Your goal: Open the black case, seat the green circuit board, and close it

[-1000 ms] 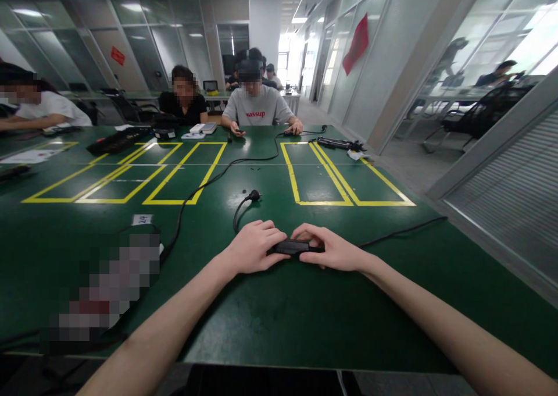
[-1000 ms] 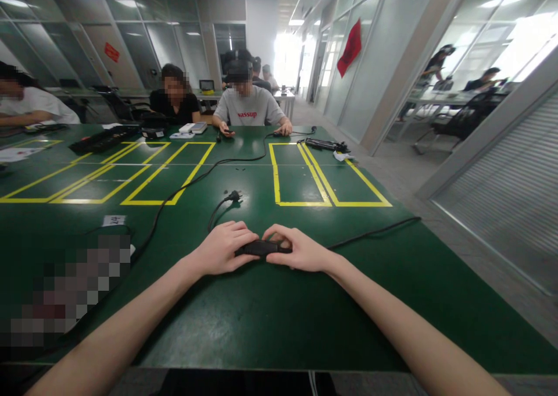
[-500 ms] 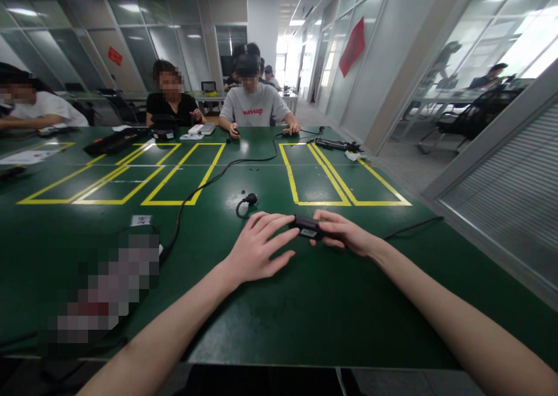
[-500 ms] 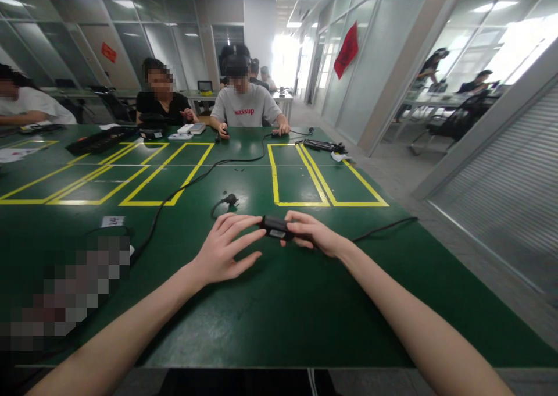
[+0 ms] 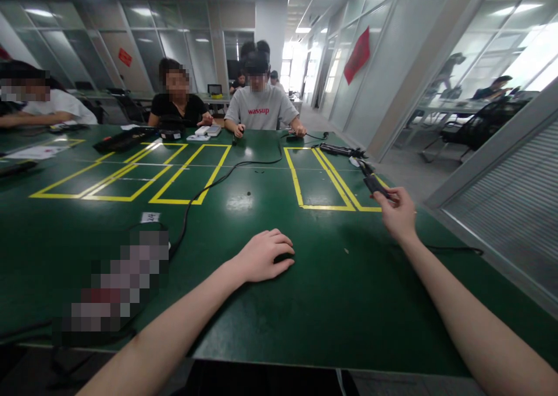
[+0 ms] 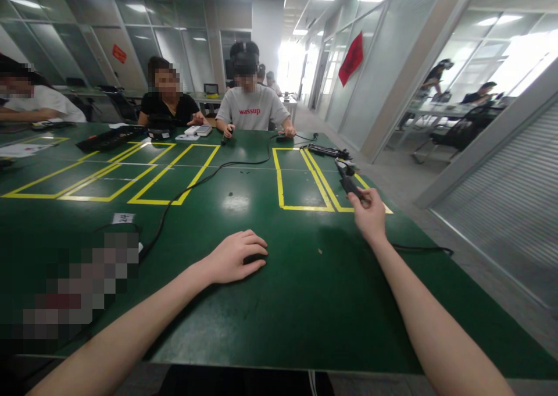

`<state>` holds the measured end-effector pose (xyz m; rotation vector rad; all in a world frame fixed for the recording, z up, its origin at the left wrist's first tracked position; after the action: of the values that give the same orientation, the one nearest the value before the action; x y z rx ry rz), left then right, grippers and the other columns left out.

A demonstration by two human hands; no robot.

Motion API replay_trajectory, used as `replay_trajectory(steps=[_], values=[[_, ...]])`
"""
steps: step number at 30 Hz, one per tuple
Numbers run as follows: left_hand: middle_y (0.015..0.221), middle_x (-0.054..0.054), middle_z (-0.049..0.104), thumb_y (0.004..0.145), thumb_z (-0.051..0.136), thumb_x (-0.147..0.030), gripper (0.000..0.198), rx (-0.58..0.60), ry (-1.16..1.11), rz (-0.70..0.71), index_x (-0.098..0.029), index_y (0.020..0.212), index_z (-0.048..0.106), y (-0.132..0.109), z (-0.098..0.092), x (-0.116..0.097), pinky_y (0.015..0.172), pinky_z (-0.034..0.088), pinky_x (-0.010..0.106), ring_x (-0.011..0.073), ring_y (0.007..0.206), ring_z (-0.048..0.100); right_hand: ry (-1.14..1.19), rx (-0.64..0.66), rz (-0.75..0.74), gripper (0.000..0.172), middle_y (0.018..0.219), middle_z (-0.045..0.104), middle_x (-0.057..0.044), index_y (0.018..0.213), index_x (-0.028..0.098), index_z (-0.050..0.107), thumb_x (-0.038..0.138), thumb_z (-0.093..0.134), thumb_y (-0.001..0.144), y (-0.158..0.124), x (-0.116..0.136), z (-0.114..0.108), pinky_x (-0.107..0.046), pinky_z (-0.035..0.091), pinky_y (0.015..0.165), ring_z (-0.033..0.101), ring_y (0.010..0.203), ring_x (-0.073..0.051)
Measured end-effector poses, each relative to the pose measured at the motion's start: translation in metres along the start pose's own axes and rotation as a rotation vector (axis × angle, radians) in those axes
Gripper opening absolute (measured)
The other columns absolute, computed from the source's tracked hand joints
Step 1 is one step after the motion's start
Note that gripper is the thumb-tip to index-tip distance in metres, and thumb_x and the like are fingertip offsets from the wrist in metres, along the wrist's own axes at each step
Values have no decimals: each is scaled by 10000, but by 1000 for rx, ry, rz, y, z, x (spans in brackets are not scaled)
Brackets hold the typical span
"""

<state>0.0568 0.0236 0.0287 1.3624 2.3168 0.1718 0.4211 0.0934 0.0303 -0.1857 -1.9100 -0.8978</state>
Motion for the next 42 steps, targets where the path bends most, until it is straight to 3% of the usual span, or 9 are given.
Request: replay_trajectory(steps=[4,8,11,17,20,26,35,42], values=[[1145,62,751,976,627,-304,164,-15,-31,-19,-205,1022,749,-1,-1,2,946,534,363,216,1057,671,-533,140,-72,409,772,709,-80,940,235,686,601,652,760,-5,-6,4,-321,394,566,605,650,-252],[1136,52,751,962,651,-287,137,-16,-28,-15,-198,987,752,-1,-1,1,919,544,367,217,1055,669,-574,325,-106,422,836,735,-89,1025,230,702,569,607,792,-10,-6,13,-343,441,631,647,710,-276],[1136,52,752,959,659,-280,131,-16,-27,-18,-195,989,754,-1,-2,0,910,546,365,216,1051,668,-578,387,-102,419,852,737,-89,1045,233,699,560,592,806,-11,-5,16,-352,455,655,658,737,-284],[1147,56,749,958,664,-274,132,-10,-34,-22,-191,1009,753,-2,-1,0,931,540,367,213,1058,666,-831,196,49,414,886,732,-129,1117,226,709,512,625,829,-2,-15,2,-361,433,630,666,790,-327],[1147,56,751,959,659,-276,132,-13,-33,-21,-195,1010,751,-2,-1,1,934,536,368,213,1057,666,-807,133,103,410,934,734,-149,1097,211,719,495,651,808,1,-22,-6,-374,445,648,658,800,-324],[1125,53,759,961,654,-270,127,-27,-39,-15,-195,992,752,-2,-3,0,916,540,365,216,1046,672,-474,209,1,432,1008,747,-134,1022,180,701,514,653,752,3,-28,-2,-347,458,655,605,744,-241],[1129,50,758,960,652,-267,125,-27,-48,-26,-200,988,754,-2,-4,1,933,549,362,206,1053,675,-778,34,171,429,1030,753,-163,1071,224,737,488,712,734,8,-43,-17,-384,462,644,666,820,-328],[1127,58,759,957,649,-260,128,-35,-58,-23,-196,987,755,-4,-3,2,924,557,366,207,1032,680,-730,104,132,434,1059,749,-143,1079,205,724,485,676,751,8,-43,-11,-391,493,688,669,866,-323]])
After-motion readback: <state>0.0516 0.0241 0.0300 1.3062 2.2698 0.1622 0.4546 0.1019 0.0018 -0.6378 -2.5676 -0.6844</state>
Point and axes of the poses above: each hand's wrist, its own y-axis towards the middle knuckle, its own z-axis out of the palm, x = y × z, the point moved 7 cm from there along y, towards the middle knuckle
